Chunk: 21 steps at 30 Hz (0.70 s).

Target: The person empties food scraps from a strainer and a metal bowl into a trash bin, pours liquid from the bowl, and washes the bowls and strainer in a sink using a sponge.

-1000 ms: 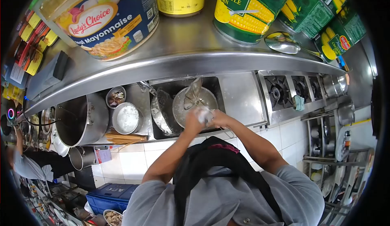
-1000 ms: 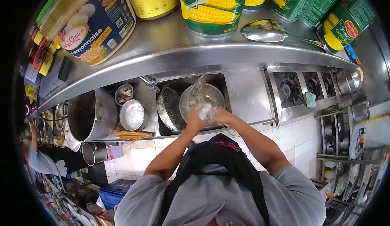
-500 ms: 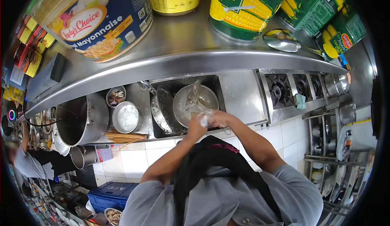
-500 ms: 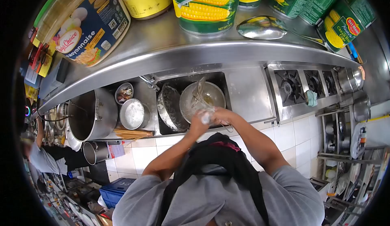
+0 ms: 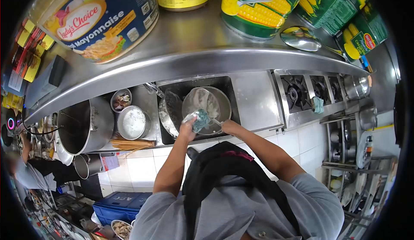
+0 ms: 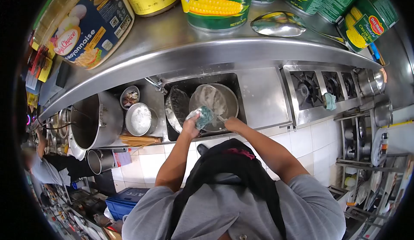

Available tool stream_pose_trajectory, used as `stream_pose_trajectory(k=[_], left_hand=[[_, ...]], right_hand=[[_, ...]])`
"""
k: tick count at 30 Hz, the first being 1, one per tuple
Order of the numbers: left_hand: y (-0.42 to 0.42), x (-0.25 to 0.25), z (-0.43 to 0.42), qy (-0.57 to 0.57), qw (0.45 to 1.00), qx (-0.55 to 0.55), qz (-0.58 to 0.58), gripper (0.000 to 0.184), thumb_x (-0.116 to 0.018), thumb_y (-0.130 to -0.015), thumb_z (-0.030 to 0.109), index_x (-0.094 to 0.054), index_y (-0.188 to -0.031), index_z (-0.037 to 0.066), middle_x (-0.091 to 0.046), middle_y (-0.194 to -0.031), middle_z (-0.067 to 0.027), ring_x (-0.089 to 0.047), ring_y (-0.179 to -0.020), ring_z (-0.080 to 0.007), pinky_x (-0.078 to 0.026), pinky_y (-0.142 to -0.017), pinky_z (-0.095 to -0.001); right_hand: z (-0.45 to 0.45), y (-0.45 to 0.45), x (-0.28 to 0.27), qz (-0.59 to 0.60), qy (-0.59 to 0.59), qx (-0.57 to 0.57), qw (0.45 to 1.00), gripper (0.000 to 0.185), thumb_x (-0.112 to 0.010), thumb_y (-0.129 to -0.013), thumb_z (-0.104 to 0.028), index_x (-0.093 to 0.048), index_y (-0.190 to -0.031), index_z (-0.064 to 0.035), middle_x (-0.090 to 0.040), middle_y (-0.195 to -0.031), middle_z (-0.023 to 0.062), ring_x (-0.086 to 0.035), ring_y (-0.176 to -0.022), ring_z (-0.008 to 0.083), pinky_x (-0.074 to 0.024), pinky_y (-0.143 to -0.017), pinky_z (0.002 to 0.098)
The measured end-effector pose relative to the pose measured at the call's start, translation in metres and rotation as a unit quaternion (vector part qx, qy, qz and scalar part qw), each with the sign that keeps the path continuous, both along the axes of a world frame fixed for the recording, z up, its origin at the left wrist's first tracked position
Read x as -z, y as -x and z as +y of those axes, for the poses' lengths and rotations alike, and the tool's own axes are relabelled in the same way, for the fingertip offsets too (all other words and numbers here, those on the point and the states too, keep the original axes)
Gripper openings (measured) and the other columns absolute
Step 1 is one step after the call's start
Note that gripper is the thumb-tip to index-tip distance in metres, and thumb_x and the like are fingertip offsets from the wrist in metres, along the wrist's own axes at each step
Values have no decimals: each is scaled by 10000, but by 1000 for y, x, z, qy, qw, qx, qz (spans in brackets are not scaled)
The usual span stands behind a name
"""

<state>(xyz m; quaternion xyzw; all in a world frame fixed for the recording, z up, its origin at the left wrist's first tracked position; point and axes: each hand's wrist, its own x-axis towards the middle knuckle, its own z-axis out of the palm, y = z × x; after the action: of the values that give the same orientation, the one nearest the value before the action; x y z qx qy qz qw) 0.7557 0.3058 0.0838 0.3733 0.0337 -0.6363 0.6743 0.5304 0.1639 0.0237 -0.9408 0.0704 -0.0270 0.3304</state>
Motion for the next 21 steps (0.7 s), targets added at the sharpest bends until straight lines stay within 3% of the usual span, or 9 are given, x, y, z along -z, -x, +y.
stream_pose_trajectory(k=[2,3,4,5,9,11,14,18,21], left_hand=[[-2,6,1,-8,992,9,-125,314,-585,-911,75,-591,-1218,8,-665,-1127,-143,-651,-1029,-288,-523,-910,-420],[-1,2,3,-50,931,66,-355,333,-609,-873,64,-603,-1198,-8,-679,-1091,-154,-660,-1010,-289,-520,-894,-404],[1,2,5,-89,813,121,-563,352,-633,-834,54,-615,-1177,-25,-692,-1056,-165,-668,-990,-290,-518,-879,-388],[9,1,4,-68,791,93,-601,239,-672,-814,103,-702,-1039,30,-704,-946,-177,-664,-969,-329,-503,-846,-386],[57,-17,1,48,756,120,-642,273,-647,-782,52,-706,-1048,56,-693,-980,-176,-636,-962,-367,-490,-874,-402],[77,-7,-1,106,648,53,-752,318,-627,-727,-3,-718,-1017,88,-684,-993,-163,-615,-987,-366,-472,-905,-422],[46,25,-11,-15,681,82,-728,392,-618,-671,-38,-711,-1020,113,-664,-1035,-156,-590,-1047,-365,-461,-937,-436],[86,-21,-11,99,704,61,-701,424,-596,-670,-30,-678,-1073,72,-642,-1059,-166,-576,-1049,-379,-452,-951,-453],[66,-2,-22,101,630,54,-768,392,-630,-702,20,-662,-1090,69,-630,-1091,-165,-568,-1037,-384,-443,-941,-472]], right_hand=[[11,0,-16,273,-172,227,919,364,-601,-895,-252,-628,-722,67,-572,-594,138,-550,-475,241,-422,-465,444],[18,-4,-36,351,-304,334,820,233,-591,-928,-227,-648,-969,-5,-555,-656,106,-580,-589,199,-445,-477,392],[21,0,-41,355,-305,333,819,233,-591,-928,-227,-648,-969,-5,-555,-656,106,-580,-589,199,-445,-477,392],[22,3,-46,330,-353,313,817,205,-579,-942,-228,-608,-993,-31,-523,-645,73,-522,-534,174,-418,-449,357],[22,3,-63,247,-521,238,782,169,-573,-954,-202,-492,-1045,-85,-434,-629,-6,-357,-429,117,-334,-399,287],[22,-2,-83,264,-501,257,783,162,-563,-955,-179,-491,-1063,-81,-434,-629,-3,-366,-427,115,-333,-392,288],[32,-6,-105,267,-477,290,785,190,-548,-952,-138,-500,-1126,-79,-460,-634,9,-404,-428,115,-353,-380,295],[21,-6,-103,195,-476,234,825,290,-515,-949,-94,-476,-1236,-83,-501,-644,22,-439,-427,112,-362,-365,285],[25,1,-128,172,-506,249,807,221,-512,-964,-91,-459,-1178,-76,-461,-675,7,-377,-409,75,-317,-348,253]])
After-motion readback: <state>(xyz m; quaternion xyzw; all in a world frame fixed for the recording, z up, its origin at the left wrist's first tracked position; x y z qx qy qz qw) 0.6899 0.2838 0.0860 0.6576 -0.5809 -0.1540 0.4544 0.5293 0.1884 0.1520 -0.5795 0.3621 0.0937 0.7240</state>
